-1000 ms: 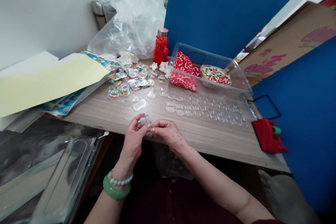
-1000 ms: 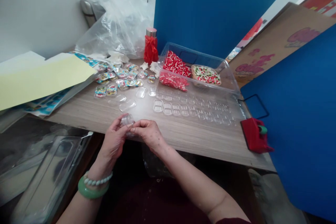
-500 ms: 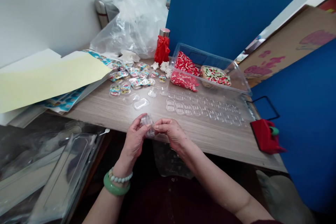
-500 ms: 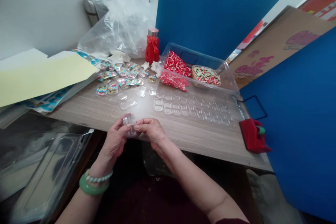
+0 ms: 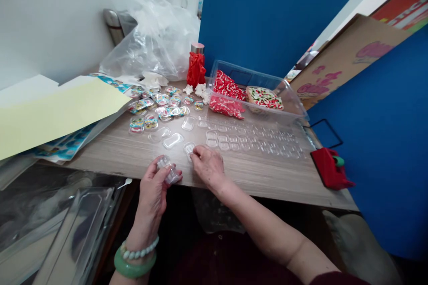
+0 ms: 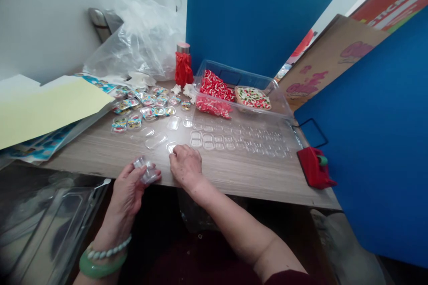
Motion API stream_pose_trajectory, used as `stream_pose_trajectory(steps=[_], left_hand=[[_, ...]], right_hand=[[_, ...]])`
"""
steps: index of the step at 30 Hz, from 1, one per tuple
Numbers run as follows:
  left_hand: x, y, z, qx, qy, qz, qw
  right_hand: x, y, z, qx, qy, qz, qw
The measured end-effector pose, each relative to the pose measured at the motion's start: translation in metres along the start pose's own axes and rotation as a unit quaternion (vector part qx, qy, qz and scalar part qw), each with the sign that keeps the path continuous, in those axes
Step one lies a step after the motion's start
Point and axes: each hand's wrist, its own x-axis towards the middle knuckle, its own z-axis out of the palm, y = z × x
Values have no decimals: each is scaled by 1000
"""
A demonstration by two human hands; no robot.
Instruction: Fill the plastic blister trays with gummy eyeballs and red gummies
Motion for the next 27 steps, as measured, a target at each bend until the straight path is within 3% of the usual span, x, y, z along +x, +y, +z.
stream_pose_trajectory(steps=[4, 7, 12, 17, 27], left_hand=[[-1, 6, -4, -9, 6, -8, 1000], [-2, 8, -1, -10, 0, -18, 1000], [-3, 6, 3, 0, -13, -37, 999], [-3, 2, 2, 9, -11, -44, 999], [-1, 1, 3, 19, -19, -55, 998]], right_hand=[[-8, 17, -3, -67, -4, -183, 981], [-4, 24, 2, -121, -44, -232, 964], [20, 20, 14, -171, -33, -182, 968], [42, 21, 13, -171, -18, -125, 977], [42, 24, 7, -160, -22, -101, 982]])
